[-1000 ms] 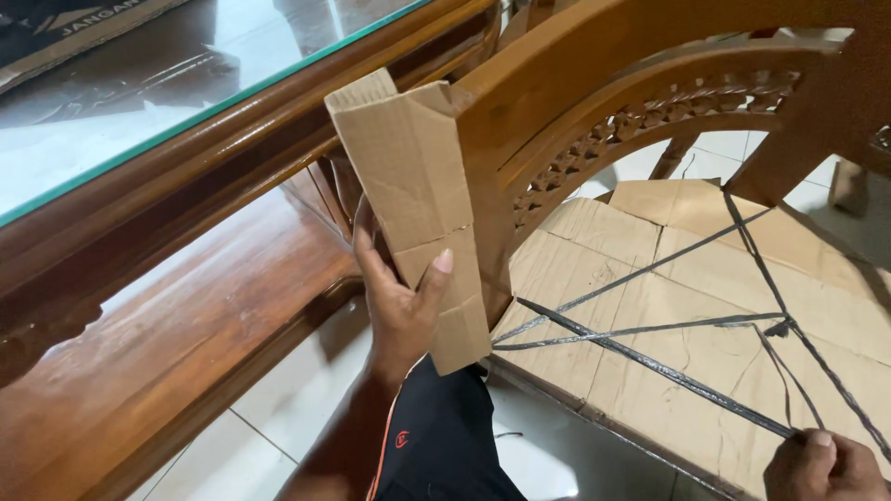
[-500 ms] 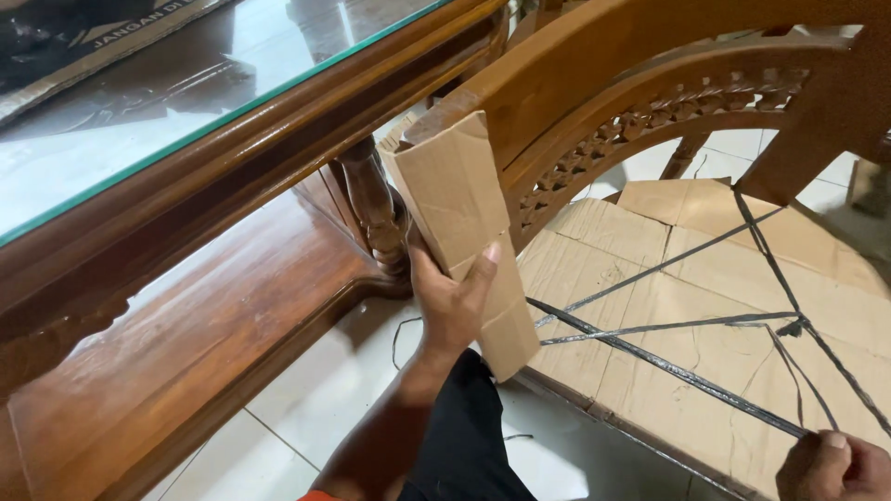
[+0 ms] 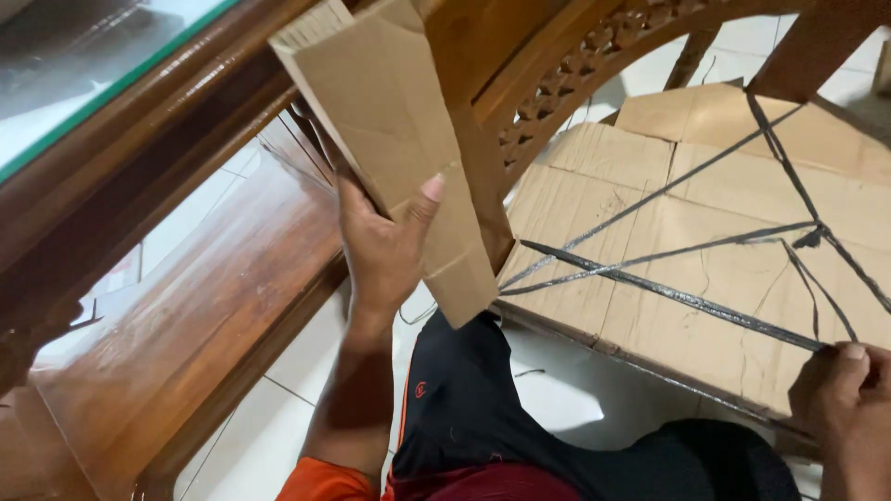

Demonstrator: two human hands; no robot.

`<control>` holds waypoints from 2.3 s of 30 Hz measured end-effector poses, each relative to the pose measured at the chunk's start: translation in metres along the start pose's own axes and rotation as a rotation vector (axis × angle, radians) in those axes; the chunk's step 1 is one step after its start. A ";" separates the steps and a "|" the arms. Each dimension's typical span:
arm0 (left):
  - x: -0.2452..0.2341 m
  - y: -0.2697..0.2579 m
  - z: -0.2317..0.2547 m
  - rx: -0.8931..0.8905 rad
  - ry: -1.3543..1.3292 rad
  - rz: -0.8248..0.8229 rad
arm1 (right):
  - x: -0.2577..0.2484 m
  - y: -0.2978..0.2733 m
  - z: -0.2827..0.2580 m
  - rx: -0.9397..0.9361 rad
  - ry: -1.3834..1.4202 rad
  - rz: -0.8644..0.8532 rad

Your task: Wrapping wooden chair components with cardboard and securing them with plastic string for transport

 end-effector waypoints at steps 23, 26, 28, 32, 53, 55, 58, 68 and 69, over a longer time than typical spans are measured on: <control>0.033 -0.022 -0.048 0.068 -0.030 0.263 | 0.002 0.003 0.009 -0.140 -0.071 0.027; 0.036 -0.021 -0.041 0.025 -0.137 0.251 | 0.003 0.000 0.010 -0.116 -0.098 0.019; 0.039 -0.021 -0.045 0.040 -0.112 0.272 | 0.004 0.002 0.016 -0.112 -0.084 0.028; 0.042 -0.018 -0.051 0.059 -0.086 0.308 | -0.003 -0.002 -0.006 -0.154 -0.027 0.025; 0.040 -0.002 -0.015 0.234 0.140 0.401 | -0.046 0.072 -0.237 -0.281 0.513 -0.459; 0.040 -0.001 -0.016 0.216 0.113 0.399 | -0.044 0.061 -0.254 -0.132 0.376 -0.426; 0.039 -0.003 -0.020 0.198 0.086 0.384 | -0.029 0.065 -0.233 0.039 0.235 -0.415; 0.040 -0.003 -0.032 0.217 0.057 0.379 | -0.013 0.079 -0.180 0.032 0.536 -0.385; 0.041 -0.003 -0.031 0.217 0.052 0.374 | -0.015 0.084 -0.173 0.035 0.535 -0.379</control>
Point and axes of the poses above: each hand's wrist, its own y-axis towards the middle knuckle, its own x-axis out of the palm, z = x × y, the point moved 5 cm from there along y, towards the middle knuckle, and after that the axes turned 12 degrees about -z, right-handed, at the moved point
